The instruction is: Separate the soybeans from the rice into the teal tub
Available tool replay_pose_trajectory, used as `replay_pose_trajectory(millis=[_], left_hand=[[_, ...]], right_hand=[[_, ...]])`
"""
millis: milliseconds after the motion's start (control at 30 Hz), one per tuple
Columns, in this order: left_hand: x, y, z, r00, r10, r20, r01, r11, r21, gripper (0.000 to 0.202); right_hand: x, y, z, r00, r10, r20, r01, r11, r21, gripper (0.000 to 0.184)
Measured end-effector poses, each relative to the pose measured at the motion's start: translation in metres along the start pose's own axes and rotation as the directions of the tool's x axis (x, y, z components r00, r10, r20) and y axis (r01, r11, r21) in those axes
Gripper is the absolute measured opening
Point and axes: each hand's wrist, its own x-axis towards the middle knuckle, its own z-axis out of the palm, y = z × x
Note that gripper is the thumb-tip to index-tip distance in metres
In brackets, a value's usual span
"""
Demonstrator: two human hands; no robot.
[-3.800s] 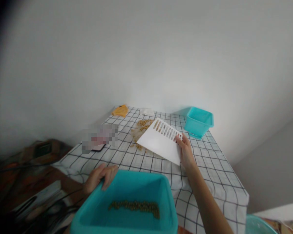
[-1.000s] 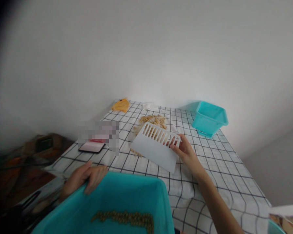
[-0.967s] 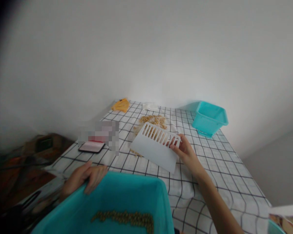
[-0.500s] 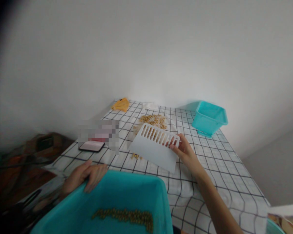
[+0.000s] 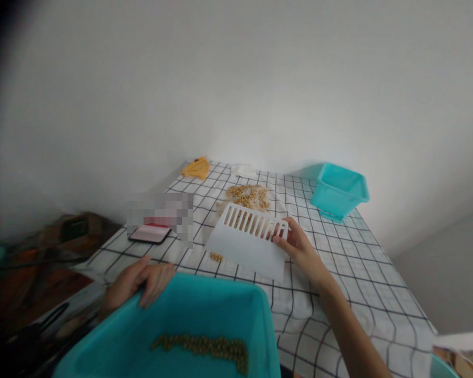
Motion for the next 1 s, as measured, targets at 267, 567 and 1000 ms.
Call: replay_pose_trajectory(millis=[267, 567, 1000], left_hand=[[-0.001, 0.005, 0.007, 0.999, -0.014, -0.048, 0.014, 1.000, 0.010, 0.069], [-0.002, 0.001, 0.010, 0.998, -0.002, -0.055, 0.004, 0.999, 0.035, 0.072], [-0.003, 0.000, 0.019, 0.998, 0.019, -0.054, -0.018, 1.000, 0.015, 0.072]], right_hand=[[0.001, 0.004, -0.003, 0.999, 0.039, 0.022, -0.038, 0.998, -0.056, 0.021], [0.002, 0.008, -0.004, 0.983, 0.183, 0.019, -0.181, 0.982, -0.055, 0.033], [0.001, 0.000, -0.002, 0.970, 0.230, 0.077, -0.230, 0.973, -0.008, 0.034]])
